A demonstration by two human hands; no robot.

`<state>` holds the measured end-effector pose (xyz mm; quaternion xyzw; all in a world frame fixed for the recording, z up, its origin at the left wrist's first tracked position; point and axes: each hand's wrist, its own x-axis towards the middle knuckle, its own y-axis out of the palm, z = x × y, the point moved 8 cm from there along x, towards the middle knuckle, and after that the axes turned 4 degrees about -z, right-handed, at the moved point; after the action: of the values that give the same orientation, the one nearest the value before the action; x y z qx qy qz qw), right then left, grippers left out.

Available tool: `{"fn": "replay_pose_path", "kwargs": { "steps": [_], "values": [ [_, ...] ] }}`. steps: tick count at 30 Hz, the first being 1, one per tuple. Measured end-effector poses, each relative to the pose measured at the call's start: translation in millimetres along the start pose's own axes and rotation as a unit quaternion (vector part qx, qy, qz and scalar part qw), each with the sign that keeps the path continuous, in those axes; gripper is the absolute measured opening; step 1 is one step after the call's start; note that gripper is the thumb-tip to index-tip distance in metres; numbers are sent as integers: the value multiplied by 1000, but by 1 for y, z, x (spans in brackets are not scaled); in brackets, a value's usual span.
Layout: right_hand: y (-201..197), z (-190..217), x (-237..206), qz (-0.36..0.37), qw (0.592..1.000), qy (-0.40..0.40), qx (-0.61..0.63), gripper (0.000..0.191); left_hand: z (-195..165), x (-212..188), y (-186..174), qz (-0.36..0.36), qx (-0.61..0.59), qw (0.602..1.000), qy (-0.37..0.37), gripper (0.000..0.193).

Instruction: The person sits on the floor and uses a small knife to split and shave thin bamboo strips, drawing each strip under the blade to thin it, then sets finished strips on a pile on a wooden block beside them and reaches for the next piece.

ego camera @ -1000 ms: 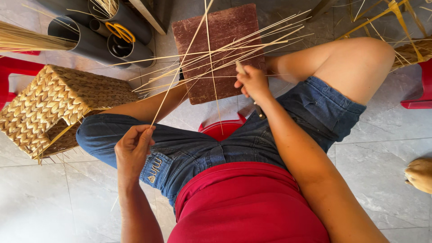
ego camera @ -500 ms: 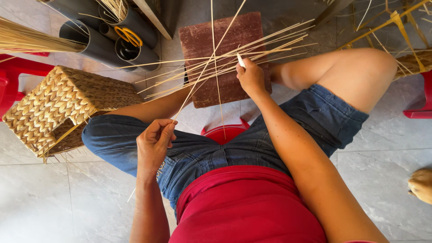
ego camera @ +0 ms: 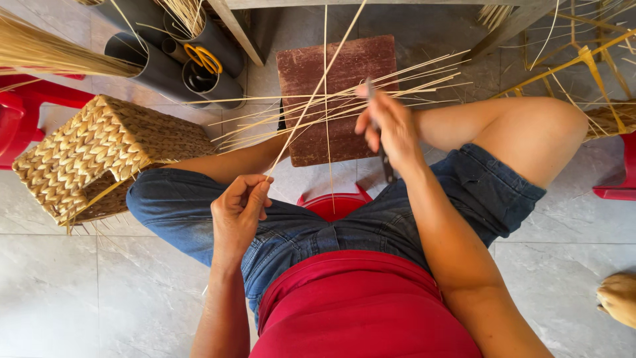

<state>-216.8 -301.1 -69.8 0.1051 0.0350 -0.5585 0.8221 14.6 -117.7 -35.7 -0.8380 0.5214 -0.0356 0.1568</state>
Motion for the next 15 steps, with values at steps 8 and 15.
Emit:
{"fn": "replay_pose_path", "kwargs": {
  "steps": [8, 15],
  "values": [
    [62, 16, -91, 219, 973, 42, 61, 48, -13, -16, 22, 66, 53, 996, -30, 11],
    [15, 15, -80, 104, 990, 13, 94, 37, -41, -30, 9, 64, 89, 990, 88, 9]
  ]
}}
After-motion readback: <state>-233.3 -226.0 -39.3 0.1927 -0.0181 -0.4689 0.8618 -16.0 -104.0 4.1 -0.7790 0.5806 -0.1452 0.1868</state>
